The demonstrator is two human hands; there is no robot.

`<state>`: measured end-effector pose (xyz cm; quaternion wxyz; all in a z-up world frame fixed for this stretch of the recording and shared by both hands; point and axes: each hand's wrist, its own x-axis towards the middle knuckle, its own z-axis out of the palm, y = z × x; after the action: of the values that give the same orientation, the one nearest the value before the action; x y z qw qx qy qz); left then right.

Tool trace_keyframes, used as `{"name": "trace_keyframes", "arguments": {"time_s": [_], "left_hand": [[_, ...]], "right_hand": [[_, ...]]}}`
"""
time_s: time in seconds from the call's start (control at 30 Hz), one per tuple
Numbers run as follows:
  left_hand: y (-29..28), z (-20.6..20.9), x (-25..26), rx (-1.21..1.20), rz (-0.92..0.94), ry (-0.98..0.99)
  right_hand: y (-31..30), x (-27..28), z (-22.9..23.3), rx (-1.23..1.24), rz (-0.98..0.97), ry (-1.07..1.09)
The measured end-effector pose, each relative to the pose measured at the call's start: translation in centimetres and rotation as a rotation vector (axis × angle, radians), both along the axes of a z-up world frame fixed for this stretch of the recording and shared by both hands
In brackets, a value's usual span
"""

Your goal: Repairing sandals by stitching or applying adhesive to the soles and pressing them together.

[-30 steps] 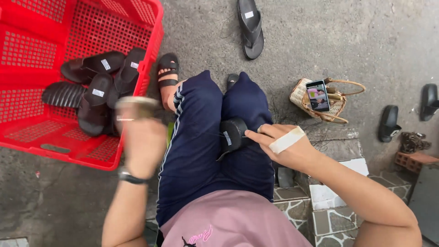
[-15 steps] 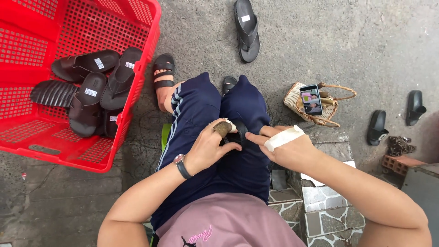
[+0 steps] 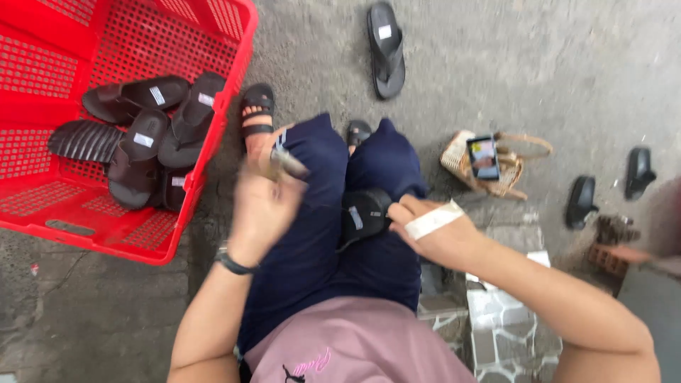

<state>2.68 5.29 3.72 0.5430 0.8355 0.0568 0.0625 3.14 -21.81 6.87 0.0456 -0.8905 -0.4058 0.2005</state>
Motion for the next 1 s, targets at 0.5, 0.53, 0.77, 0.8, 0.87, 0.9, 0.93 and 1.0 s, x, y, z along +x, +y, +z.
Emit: {"name": "trace_keyframes", "arguments": {"time_s": [0.5,0.53,0.77,0.8,0.87,0.9,0.93,1.0], "left_hand": [[-5.0,-0.4,-3.7,-1.276,-0.466,0.563],[-5.5,-1.8,-4.3,-1.272,-0.462,0.564],[-8.2,-8.0,-6.4,-0.683,-0.313,0.471],[-8.8,-8.8,-7.1,-0.828,-0.342,0.533],[-8.6,-7.8,-6.7,-0.823,-0.301,0.494],[-8.4,-7.3,-6.5,-0.814,-0.25,0.447],[-8.3,-6.2,-6.0,-0.811,-0.253,0.447],[-8.2,-3.8,-5.0,-0.112,-0.357,-0.015]], "right_hand": [[-1.1,-1.3,-1.2,0.055,-0.09,0.115],[-1.0,-1.3,-1.1,0.06,-0.088,0.117],[-1.0,-1.2,-1.1,0.226,-0.136,0.082],[-1.2,-1.3,-0.9,0.241,-0.088,0.012],[-1.4,-0.5,1.4,0.167,-0.054,0.043],[-1.4,-0.2,2.6,0.098,-0.01,0.072],[-1.9,0.3,3.8,0.1,-0.013,0.07],[-3.0,1.4,6.4,-0.225,0.066,0.181]]}}
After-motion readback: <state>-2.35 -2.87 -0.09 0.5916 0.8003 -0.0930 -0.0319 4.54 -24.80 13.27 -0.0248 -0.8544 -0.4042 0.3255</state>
